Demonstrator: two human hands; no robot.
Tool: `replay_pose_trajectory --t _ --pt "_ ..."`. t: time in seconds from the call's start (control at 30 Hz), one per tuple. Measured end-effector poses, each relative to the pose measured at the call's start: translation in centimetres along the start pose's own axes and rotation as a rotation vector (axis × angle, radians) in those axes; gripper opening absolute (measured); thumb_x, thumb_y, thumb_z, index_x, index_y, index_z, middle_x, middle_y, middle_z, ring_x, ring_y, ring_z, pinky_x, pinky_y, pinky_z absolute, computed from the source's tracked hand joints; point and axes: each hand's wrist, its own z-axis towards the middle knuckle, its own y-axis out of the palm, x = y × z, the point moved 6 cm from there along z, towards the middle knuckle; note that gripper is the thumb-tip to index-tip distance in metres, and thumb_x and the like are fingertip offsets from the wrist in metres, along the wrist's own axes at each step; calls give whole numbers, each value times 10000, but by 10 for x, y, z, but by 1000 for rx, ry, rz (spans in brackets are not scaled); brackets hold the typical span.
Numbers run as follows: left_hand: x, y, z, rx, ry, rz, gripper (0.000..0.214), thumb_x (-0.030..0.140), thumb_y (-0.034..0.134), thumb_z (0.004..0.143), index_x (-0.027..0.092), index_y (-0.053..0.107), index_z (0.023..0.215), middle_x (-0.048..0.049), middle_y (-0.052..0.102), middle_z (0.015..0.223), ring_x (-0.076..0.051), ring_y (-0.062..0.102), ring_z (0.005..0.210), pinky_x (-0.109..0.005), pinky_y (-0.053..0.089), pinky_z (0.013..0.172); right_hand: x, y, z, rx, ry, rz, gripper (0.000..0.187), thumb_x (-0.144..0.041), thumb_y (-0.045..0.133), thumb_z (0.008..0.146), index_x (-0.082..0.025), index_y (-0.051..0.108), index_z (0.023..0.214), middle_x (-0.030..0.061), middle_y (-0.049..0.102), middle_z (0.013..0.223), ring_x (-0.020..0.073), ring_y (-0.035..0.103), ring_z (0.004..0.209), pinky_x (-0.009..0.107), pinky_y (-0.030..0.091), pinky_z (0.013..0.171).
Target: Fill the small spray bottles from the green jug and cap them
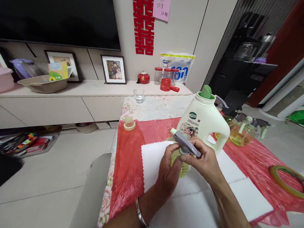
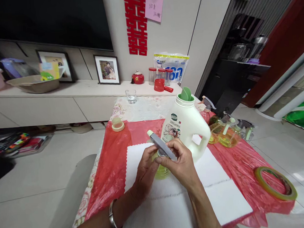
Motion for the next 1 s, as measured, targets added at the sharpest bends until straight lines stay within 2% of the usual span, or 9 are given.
replay_pose_trajectory --t 0.17,0.27,0.4,0.5,0.63,0.8,0.9,1.0 --pt "-7 -3 -1 49 6 40 298 389 552 981 211 572 1218 -59 678 1133 -214 641 1049 -375 483 972 1 -2 0 -19 45 -28 327 -424 812 812 -164 644 918 0 551 880 104 519 794 188 394 698" --pt "-4 -1 0 41 20 50 274 383 538 991 216 582 1204 -59 688 1118 -217 642 1064 -367 486 963 -6 -4 0 -94 -29 -65 254 -387 766 874 -180 653 967 5 557 938 108 537 858 189 411 739" --pt "-1 1 1 28 16 34 272 384 510 1004 225 582 1213 -66 683 1165 -221 632 1110 -370 478 986 -16 -5 -2 -236 -142 -119 207 -355 623 1002 -232 659 1165 23 558 1077 125 540 1017 210 429 868" --pt "-2 -1 0 41 21 66 286 391 508 1004 223 585 1223 -68 661 1190 -222 620 1122 -383 462 1015 -15 -8 -2 -199 -161 -131 172 -327 616 1010 -236 673 1145 27 563 1074 126 548 1010 214 436 857" --pt "-4 -2 -1 38 22 77 315 414 468 1019 229 600 1237 -67 659 1182 -215 621 1091 -373 468 995 -7 -8 -2 -113 -138 -90 162 -320 716 927 -197 680 1026 40 566 1003 135 559 925 215 444 740" --pt "3 -1 0 -11 45 82 382 477 440 1014 234 603 1260 -70 648 1184 -235 595 1134 -378 461 1000 0 -6 -1 -52 -117 -83 191 -316 754 870 -177 663 965 28 547 902 114 523 783 211 413 658" --pt "5 -1 0 -17 69 117 401 495 483 990 226 584 1270 -72 642 1167 -242 600 1106 -392 460 995 0 -5 -1 -40 -99 -87 196 -331 728 885 -182 663 994 23 536 891 105 499 755 208 402 649" --pt "5 -1 1 -5 73 145 361 432 526 982 224 566 1274 -77 635 1186 -240 602 1107 -394 459 991 0 -2 -3 -48 -102 -66 200 -328 705 894 -189 677 1035 32 525 906 115 497 789 208 404 666"
